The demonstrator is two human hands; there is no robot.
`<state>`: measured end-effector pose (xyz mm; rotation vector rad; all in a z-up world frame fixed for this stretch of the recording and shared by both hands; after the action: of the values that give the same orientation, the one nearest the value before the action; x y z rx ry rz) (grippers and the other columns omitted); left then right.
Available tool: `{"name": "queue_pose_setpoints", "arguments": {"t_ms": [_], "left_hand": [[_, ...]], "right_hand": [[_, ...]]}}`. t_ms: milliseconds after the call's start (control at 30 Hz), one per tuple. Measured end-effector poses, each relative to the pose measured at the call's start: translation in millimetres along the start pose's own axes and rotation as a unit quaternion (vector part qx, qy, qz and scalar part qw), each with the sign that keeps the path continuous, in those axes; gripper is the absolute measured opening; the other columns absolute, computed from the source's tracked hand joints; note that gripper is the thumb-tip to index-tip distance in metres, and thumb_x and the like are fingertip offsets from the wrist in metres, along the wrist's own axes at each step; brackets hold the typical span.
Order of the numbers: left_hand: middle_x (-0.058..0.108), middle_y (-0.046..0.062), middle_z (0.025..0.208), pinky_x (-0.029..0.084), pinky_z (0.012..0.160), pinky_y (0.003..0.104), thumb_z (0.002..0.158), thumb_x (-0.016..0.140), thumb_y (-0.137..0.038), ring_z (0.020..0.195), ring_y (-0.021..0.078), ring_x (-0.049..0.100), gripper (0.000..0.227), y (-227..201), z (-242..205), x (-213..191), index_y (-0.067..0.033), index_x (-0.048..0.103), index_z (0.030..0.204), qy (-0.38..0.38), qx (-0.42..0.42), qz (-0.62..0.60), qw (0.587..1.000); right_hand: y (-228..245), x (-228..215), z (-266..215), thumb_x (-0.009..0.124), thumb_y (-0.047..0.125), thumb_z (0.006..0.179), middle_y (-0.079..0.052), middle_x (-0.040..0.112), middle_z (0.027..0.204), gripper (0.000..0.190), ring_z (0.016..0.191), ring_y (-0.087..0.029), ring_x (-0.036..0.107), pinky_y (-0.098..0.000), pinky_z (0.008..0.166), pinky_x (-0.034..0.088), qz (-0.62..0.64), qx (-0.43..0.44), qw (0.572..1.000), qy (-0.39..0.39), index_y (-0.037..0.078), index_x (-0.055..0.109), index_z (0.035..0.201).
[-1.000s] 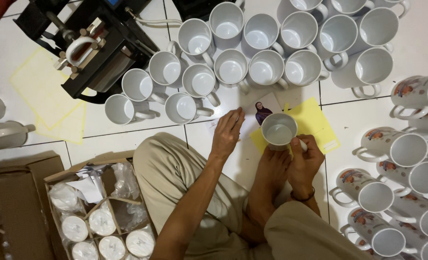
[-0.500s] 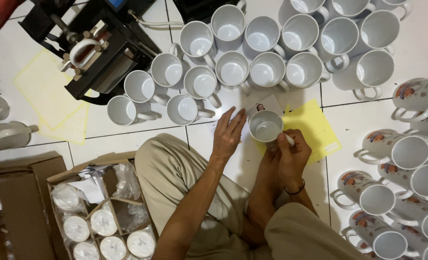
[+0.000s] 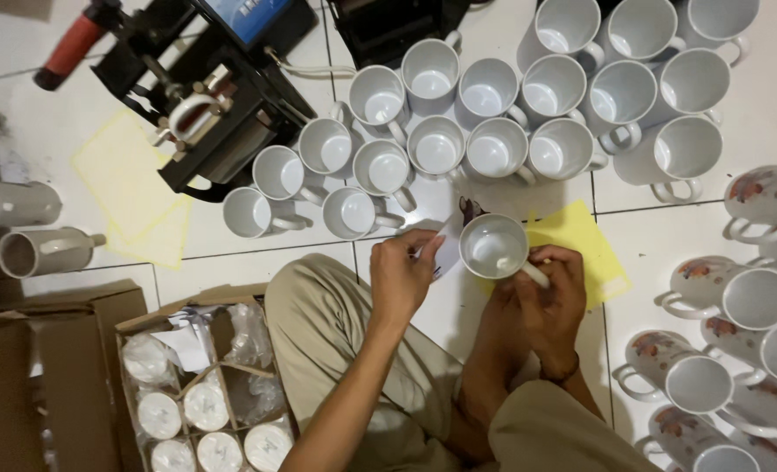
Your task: The person sits on the floor and applies a printed transfer sheet to a white ceramic mug. They smooth the paper onto the mug's surface, then place the mug into a heat press machine to transfer the design. After pressing, they remove the mug and peel off the transfer paper.
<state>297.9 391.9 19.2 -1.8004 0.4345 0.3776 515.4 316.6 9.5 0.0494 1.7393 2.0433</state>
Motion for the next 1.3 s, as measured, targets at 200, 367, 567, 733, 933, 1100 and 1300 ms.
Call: {"name": "queue_pose_setpoints", "arguments": {"t_ms": [200,367,567,733,933,1100,1300], "left_hand": [[0.081,0.011,0.086,0.060,0.065,0.031,0.089,0.078,-0.013,0.084,0.0213,0.079,0.009,-23.7,7.6,-18.4,-0.0140,0.082,0.097,0.060,-0.036,-0.073,0.995],[0.071,0.026,0.121,0.057,0.090,0.046,0.105,0.052,-0.015,0.100,0.0233,0.061,0.039,-75.3,-3.1,-55.6,0.0035,0.062,0.138,0.234,0.068,-0.203,0.948],[0.049,0.015,0.137,0.046,0.102,0.037,0.098,0.071,-0.024,0.111,0.0209,0.045,0.073,-91.3,-4.2,-57.9,-0.0081,0.037,0.160,0.229,0.214,-0.133,0.940],[0.043,0.019,0.139,0.032,0.114,0.045,0.099,0.064,-0.037,0.130,0.0293,0.038,0.075,-109.5,-7.5,-48.3,-0.0064,0.036,0.160,0.146,0.203,-0.158,0.955],[0.051,0.027,0.146,0.032,0.118,0.051,0.102,0.054,-0.036,0.140,0.0362,0.045,0.064,-118.9,-11.3,-51.3,-0.0017,0.041,0.154,0.085,0.128,-0.184,0.971],[0.062,0.026,0.133,0.041,0.110,0.050,0.103,0.052,-0.038,0.127,0.0348,0.058,0.057,-112.6,-6.6,-46.6,-0.0011,0.050,0.147,0.067,0.080,-0.169,0.980],[0.063,0.027,0.130,0.044,0.106,0.051,0.101,0.057,-0.039,0.123,0.0360,0.059,0.059,-111.9,-5.3,-46.6,-0.0011,0.051,0.145,0.069,0.059,-0.166,0.982]], "right_hand": [[16.0,3.2,5.8,0.078,0.011,0.092,-0.019,0.064,0.107,0.030,0.100,-0.034,0.069,-0.0442,0.092,0.057,-0.039,-0.136,0.990,-0.018,-0.001,0.057,0.074],[45.1,11.8,27.2,0.074,0.016,0.094,-0.025,0.062,0.109,0.038,0.096,-0.040,0.070,-0.0471,0.087,0.059,0.046,-0.226,0.972,-0.051,-0.001,0.053,0.067],[59.3,23.7,51.3,0.074,0.015,0.095,-0.025,0.066,0.098,0.036,0.085,-0.035,0.070,-0.0410,0.077,0.057,0.116,-0.182,0.968,-0.127,-0.002,0.055,0.069],[75.1,38.3,53.5,0.063,-0.002,0.098,-0.021,0.068,0.098,0.023,0.082,-0.024,0.062,-0.0364,0.078,0.050,0.151,-0.074,0.980,-0.109,-0.001,0.059,0.075],[82.7,45.1,56.0,0.058,-0.002,0.102,-0.016,0.071,0.101,0.024,0.085,-0.017,0.059,-0.0336,0.079,0.048,0.147,-0.021,0.985,-0.085,-0.001,0.059,0.078],[77.3,48.1,52.1,0.060,0.002,0.102,-0.012,0.069,0.099,0.030,0.081,-0.015,0.054,-0.0293,0.076,0.044,0.140,0.002,0.986,-0.089,0.005,0.057,0.072],[82.0,46.1,56.2,0.059,0.003,0.101,-0.010,0.069,0.098,0.031,0.076,-0.013,0.053,-0.0290,0.071,0.043,0.125,0.022,0.989,-0.080,0.005,0.056,0.070]]}}
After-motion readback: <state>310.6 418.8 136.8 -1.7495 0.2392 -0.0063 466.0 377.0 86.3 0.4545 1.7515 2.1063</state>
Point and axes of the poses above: each hand's wrist, its own z-axis towards the middle knuckle, its own x-axis out of the palm, y = z × x, the point moved 5 cm from there along z, towards the middle knuckle
